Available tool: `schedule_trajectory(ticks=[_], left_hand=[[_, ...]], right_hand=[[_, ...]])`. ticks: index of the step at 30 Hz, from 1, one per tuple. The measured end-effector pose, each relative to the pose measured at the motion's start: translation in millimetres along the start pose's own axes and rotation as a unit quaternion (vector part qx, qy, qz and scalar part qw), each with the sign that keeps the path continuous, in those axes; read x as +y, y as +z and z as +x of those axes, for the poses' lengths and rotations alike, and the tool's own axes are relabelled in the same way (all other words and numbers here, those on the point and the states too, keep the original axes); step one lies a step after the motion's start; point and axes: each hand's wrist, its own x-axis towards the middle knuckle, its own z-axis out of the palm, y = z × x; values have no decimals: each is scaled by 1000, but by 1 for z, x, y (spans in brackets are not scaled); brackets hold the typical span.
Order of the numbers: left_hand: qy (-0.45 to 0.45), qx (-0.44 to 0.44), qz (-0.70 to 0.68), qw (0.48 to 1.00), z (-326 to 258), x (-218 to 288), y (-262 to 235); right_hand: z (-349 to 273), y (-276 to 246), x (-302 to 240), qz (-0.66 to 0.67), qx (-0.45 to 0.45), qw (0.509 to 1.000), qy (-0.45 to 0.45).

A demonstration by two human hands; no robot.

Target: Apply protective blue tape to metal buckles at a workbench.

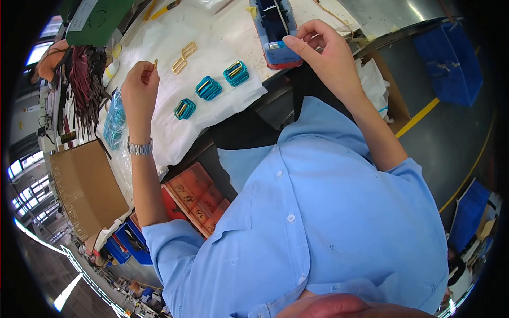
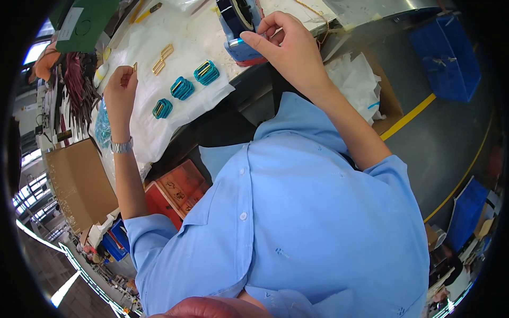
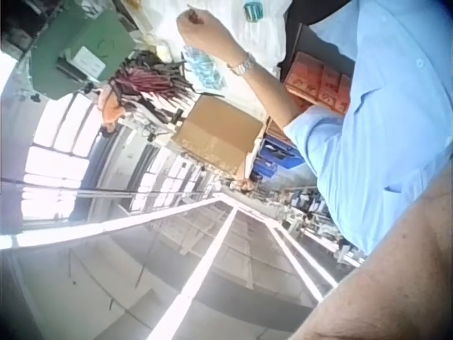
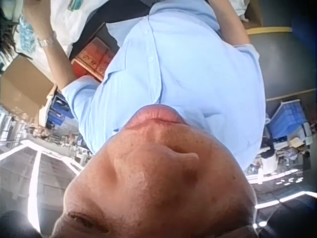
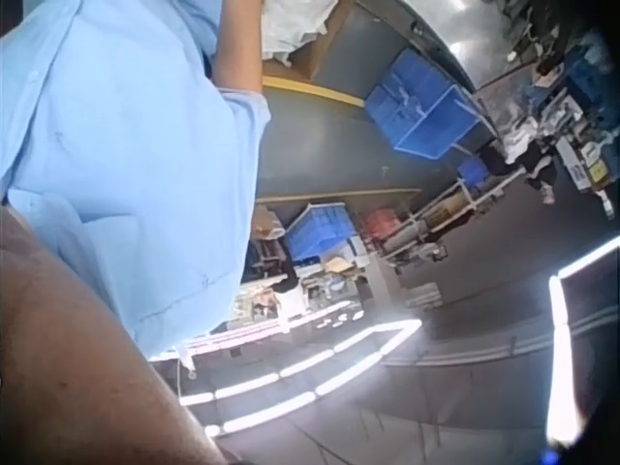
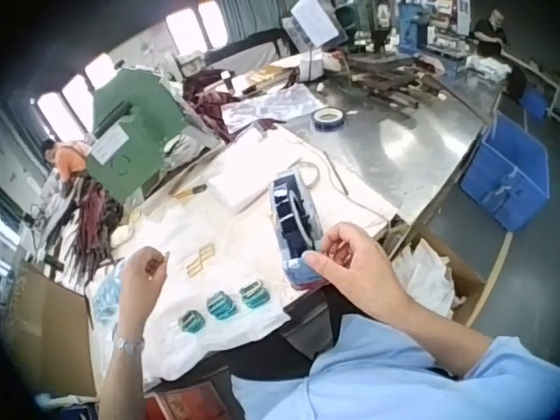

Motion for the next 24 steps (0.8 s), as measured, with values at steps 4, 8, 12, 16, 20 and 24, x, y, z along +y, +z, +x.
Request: schedule_trajectory(ticks=[4,8,12,16,20,24], left_hand=[[-27,-75,-552,830,-18,106,-39],[34,-111,-613,781,4,178,-28],[43,-82,-627,773,51,193,-11],[39,-94,-618,780,63,192,-17],[67,-120,-670,730,55,168,-9],[-29,-137,-737,662,17,165,-35]], right_hand=[[0,4,7,41,-28,998,33],[3,2,6,53,-52,996,59],[3,4,3,17,-50,997,55],[3,7,4,-12,-31,999,27],[5,13,8,67,-15,997,-34],[-15,11,-12,276,-10,961,14]])
